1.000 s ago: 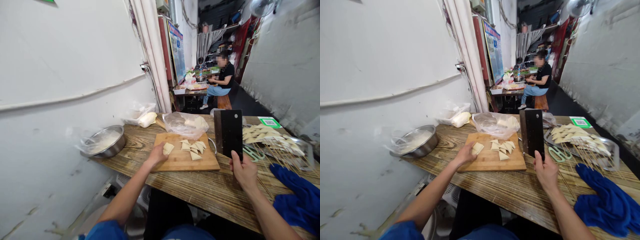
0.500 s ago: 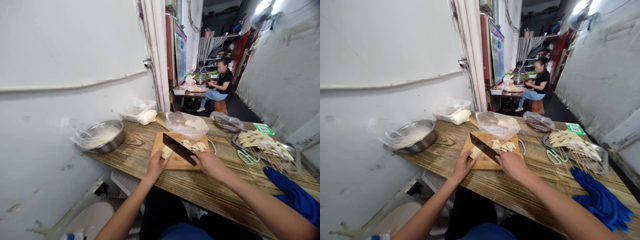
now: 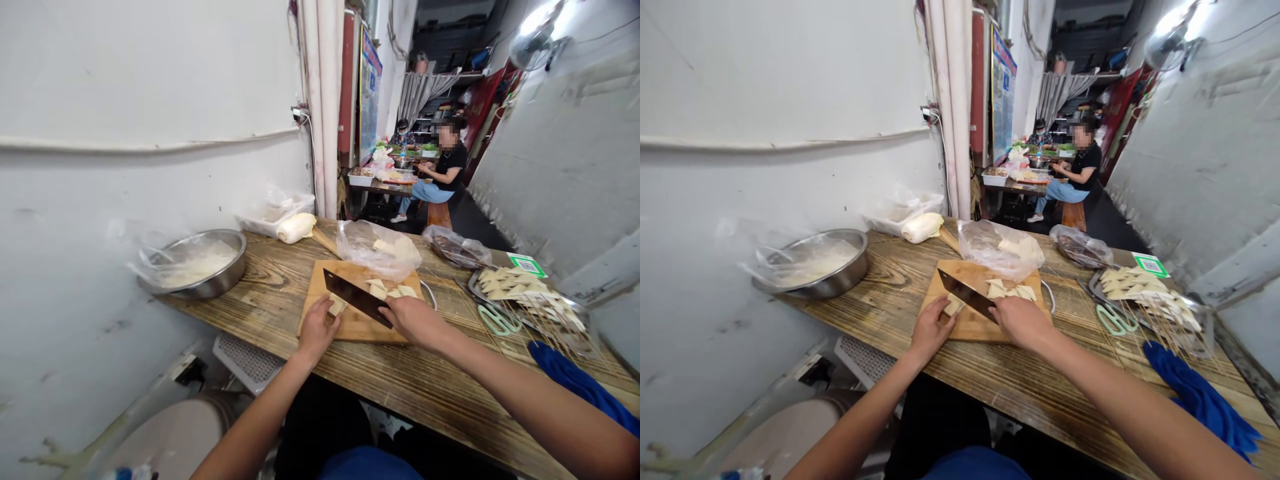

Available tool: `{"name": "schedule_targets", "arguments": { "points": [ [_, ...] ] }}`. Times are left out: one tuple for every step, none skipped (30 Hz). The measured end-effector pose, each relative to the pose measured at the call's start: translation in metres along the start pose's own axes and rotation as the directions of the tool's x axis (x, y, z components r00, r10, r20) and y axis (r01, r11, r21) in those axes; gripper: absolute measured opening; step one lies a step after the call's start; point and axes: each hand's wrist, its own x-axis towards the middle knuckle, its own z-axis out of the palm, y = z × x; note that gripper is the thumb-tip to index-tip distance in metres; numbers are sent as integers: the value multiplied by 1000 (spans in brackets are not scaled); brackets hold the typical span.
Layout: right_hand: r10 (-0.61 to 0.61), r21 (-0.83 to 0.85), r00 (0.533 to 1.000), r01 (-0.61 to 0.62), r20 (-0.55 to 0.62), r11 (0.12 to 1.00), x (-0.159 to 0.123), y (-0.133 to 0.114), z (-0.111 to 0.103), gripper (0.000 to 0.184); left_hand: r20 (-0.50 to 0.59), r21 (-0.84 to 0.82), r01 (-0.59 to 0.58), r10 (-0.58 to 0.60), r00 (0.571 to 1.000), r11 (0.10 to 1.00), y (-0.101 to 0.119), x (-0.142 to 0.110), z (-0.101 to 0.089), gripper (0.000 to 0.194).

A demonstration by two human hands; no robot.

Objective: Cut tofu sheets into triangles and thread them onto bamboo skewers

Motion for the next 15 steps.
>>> {"name": "schedule_targets", "arguments": {
  "points": [
    [1, 1, 1000, -1, 12, 1000, 1, 0, -1, 40, -2, 6, -7, 7, 1000, 1000, 0, 0, 0, 27],
    [1, 5, 1000, -1, 23, 1000, 1, 0, -1, 40, -4, 10, -12, 12, 1000, 1000, 1, 0, 0, 27],
    [0, 9, 999, 0, 34, 1000, 1, 0, -2, 41, -7, 12, -13, 13, 1000, 1000, 0, -1, 0, 27],
    [0, 14, 999, 0, 46, 1000, 2, 0, -3, 41, -11, 11, -13, 13, 1000, 1000, 0, -1, 0, 27],
    [1, 19, 998, -2, 58, 1000, 2, 0, -4, 40, -11, 9, -13, 13, 1000, 1000, 0, -1, 0, 26],
    [4, 20, 998, -5, 66, 1000, 3, 0, -4, 40, -11, 7, -13, 13, 1000, 1000, 0, -1, 0, 26],
    [5, 18, 998, -6, 70, 1000, 4, 0, -5, 39, -10, 6, -14, 14, 1000, 1000, 0, 0, 0, 26],
    [7, 12, 997, -8, 72, 1000, 5, 0, -5, 39, -9, 6, -15, 15, 1000, 1000, 0, 0, 0, 26],
    [7, 5, 997, -7, 75, 1000, 6, 0, -6, 39, -8, 8, -14, 14, 1000, 1000, 0, 0, 0, 25],
    [5, -3, 997, -5, 81, 1000, 7, -2, -6, 39, -9, 10, -12, 12, 1000, 1000, 1, 1, 0, 25],
    [3, -9, 996, -2, 92, 1000, 9, -3, -7, 39, -10, 12, -11, 11, 1000, 1000, 1, 1, 0, 24],
    [-1, -14, 994, 2, 105, 1000, 11, -5, -7, 38, -10, 13, -9, 9, 1000, 1000, 1, 1, 0, 23],
    [-1, -17, 992, 4, 123, 1000, 13, -7, -7, 38, -8, 12, -8, 8, 1000, 1000, 2, 2, 0, 23],
    [-1, -18, 990, 4, 141, 1000, 15, -10, -8, 37, -8, 11, -7, 7, 1000, 1000, 1, 2, 0, 21],
    [-1, -17, 988, 4, 157, 1000, 16, -12, -8, 37, -7, 11, -8, 8, 1000, 1000, 1, 2, 0, 20]
  ]
}}
